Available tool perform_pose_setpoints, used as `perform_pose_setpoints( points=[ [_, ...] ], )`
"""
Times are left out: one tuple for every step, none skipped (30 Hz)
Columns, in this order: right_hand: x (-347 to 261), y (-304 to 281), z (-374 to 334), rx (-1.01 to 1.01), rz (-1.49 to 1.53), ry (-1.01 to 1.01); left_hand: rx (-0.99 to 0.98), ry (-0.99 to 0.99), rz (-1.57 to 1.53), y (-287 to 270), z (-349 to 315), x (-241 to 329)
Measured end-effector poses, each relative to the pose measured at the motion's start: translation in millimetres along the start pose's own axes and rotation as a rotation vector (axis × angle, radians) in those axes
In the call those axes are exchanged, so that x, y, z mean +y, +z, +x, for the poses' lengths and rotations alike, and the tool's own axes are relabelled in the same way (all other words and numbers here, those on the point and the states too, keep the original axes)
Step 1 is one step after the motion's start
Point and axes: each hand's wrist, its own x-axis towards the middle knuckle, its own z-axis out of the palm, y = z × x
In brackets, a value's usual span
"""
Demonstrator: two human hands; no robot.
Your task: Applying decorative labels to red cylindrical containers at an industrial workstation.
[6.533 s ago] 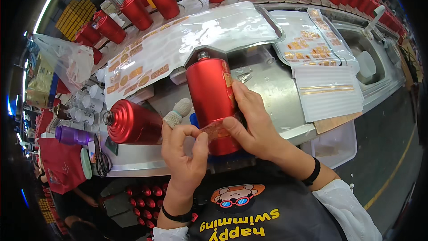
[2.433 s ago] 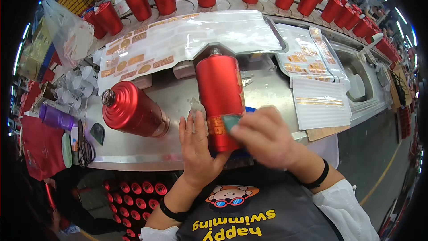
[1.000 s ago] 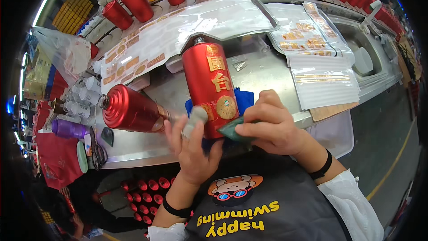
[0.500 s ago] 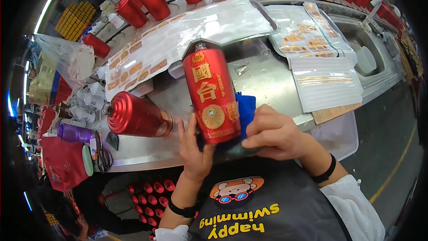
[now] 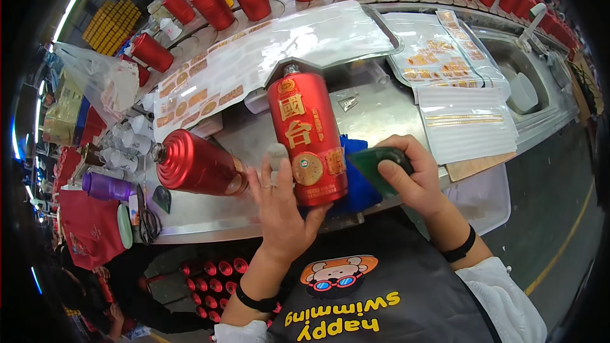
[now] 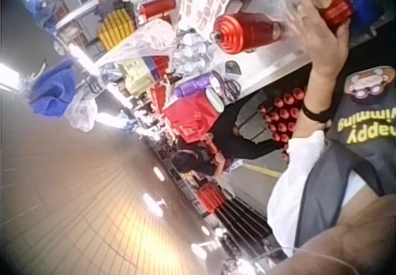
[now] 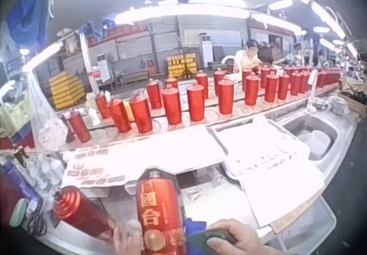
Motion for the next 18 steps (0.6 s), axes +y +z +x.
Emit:
perform_pose_setpoints(
  points=[
    [-0.1,-2.3,-0.9,-0.027,-0.047,0.024,-0.029,0.070,0.046,-1.1,2.6,0.2],
    [1.4,-0.6,1.7,-0.027,-0.045,0.019,-0.026,0.073,0.050,-0.8,2.5,-2.2],
    [4.0,2.6,4.8,-0.004,-0.045,-0.044,-0.022,0.055,0.018,1.1,0.6,-5.6],
    [5.7,4.0,7.7,0.019,-0.045,-0.106,-0.019,0.037,-0.015,3.1,-1.2,-8.3],
    [5.3,3.8,9.8,0.017,-0.043,-0.105,-0.020,0.035,-0.013,3.7,-5.4,-8.9],
    [4.5,3.1,12.9,-0.029,-0.093,-0.132,0.000,0.005,-0.046,4.3,-9.8,-8.9],
    [4.1,3.2,14.5,-0.075,-0.142,-0.159,0.020,-0.025,-0.079,4.2,-12.2,-8.4],
    [5.7,3.6,14.2,-0.080,-0.141,-0.157,0.020,-0.030,-0.078,4.5,-11.6,-6.6],
    [8.0,4.8,13.8,-0.078,-0.126,-0.144,0.029,0.027,-0.003,4.1,-9.8,-4.2],
    [9.4,5.5,13.1,-0.075,-0.112,-0.131,0.038,0.085,0.073,4.3,-9.2,-2.2],
    [10.0,7.1,13.6,-0.080,-0.109,-0.133,0.039,0.081,0.077,4.1,-9.9,-2.8],
    [10.3,8.4,13.7,-0.074,-0.088,-0.123,0.053,0.136,0.128,4.0,-11.1,-3.3],
    [10.4,9.6,13.8,-0.069,-0.067,-0.113,0.067,0.190,0.180,3.6,-12.2,-3.6],
    [10.2,9.8,14.1,-0.075,-0.068,-0.116,0.072,0.186,0.183,3.3,-12.7,-3.0],
    [9.8,10.0,14.5,-0.077,-0.077,-0.103,0.058,0.215,0.185,2.4,-12.9,-2.1],
    [9.3,10.4,15.1,-0.079,-0.087,-0.090,0.046,0.244,0.186,1.3,-12.5,-1.1],
    [9.1,10.5,15.2,-0.087,-0.090,-0.093,0.042,0.260,0.183,0.3,-11.6,0.9],
    [9.5,10.8,15.5,-0.088,-0.108,-0.113,0.050,0.255,0.184,0.8,-12.3,2.9]
  ],
)
